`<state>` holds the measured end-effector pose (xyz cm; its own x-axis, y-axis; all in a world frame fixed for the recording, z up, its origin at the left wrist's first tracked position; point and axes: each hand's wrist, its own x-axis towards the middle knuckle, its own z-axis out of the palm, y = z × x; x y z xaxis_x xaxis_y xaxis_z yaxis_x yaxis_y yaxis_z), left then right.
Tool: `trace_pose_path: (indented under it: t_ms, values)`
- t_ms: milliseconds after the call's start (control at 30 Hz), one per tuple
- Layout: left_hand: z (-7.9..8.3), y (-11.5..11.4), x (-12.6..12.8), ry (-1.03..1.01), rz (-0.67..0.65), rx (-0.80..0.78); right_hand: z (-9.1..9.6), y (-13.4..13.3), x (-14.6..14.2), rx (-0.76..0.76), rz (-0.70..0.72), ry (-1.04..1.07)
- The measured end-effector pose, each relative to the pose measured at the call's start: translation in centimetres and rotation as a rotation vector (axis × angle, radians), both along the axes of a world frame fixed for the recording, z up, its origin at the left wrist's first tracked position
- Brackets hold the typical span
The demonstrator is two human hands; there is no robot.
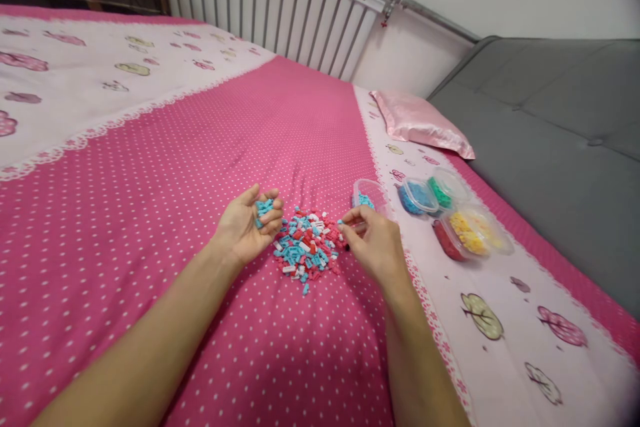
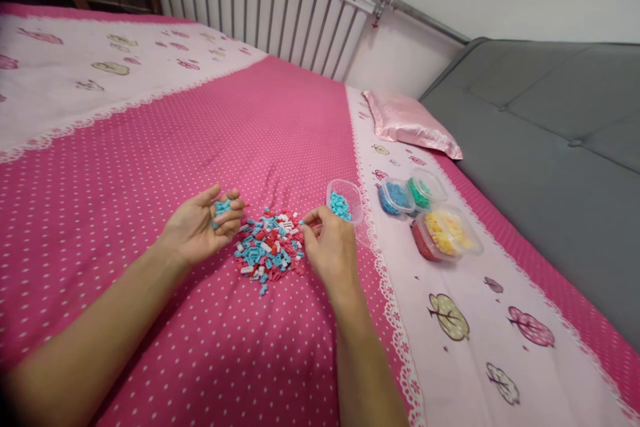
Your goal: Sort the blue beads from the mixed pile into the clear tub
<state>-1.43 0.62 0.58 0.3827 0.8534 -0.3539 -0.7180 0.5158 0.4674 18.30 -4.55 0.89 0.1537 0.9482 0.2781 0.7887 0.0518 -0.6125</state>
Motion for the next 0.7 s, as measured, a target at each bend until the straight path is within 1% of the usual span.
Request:
trace_pose_path:
  t_ms: [100,200,267,400,500,567,633,700]
  values:
    - [-0.2,-0.4,0.5,0.032,-0.141,0.01,0.8,-0.3,-0.5,0.207,0.006,0.121]
    - [-0.2,-0.8,1.1,0.039,-0.286,0.008,1.4,-1.0,-1.2,0.364,-0.032,0.166]
    - [-0.2,-1.1,1.5,0.024,-0.339,0.009,1.8,-1.5,-1.6,0.453,-0.045,0.181]
    - [-0.5,-1.5,1.8,-0.03,-0.4,0.023,2.5,-2.3,-2.5,0.605,-0.04,0.181]
    - [-0.7,-1.6,1.9,-0.051,-0.45,0.037,2.7,-2.7,-3.1,0.676,-0.036,0.176]
    - [-0.7,-1.7,2.0,-0.043,-0.475,0.044,2.8,-2.8,-3.3,0.688,-0.017,0.175]
    - [-0.7,-1.7,2.0,-0.032,-0.488,0.049,2.7,-2.8,-3.3,0.665,0.035,0.161]
    - [-0.7,-1.7,2.0,-0.037,-0.495,0.053,2.6,-2.6,-3.3,0.611,0.106,0.127]
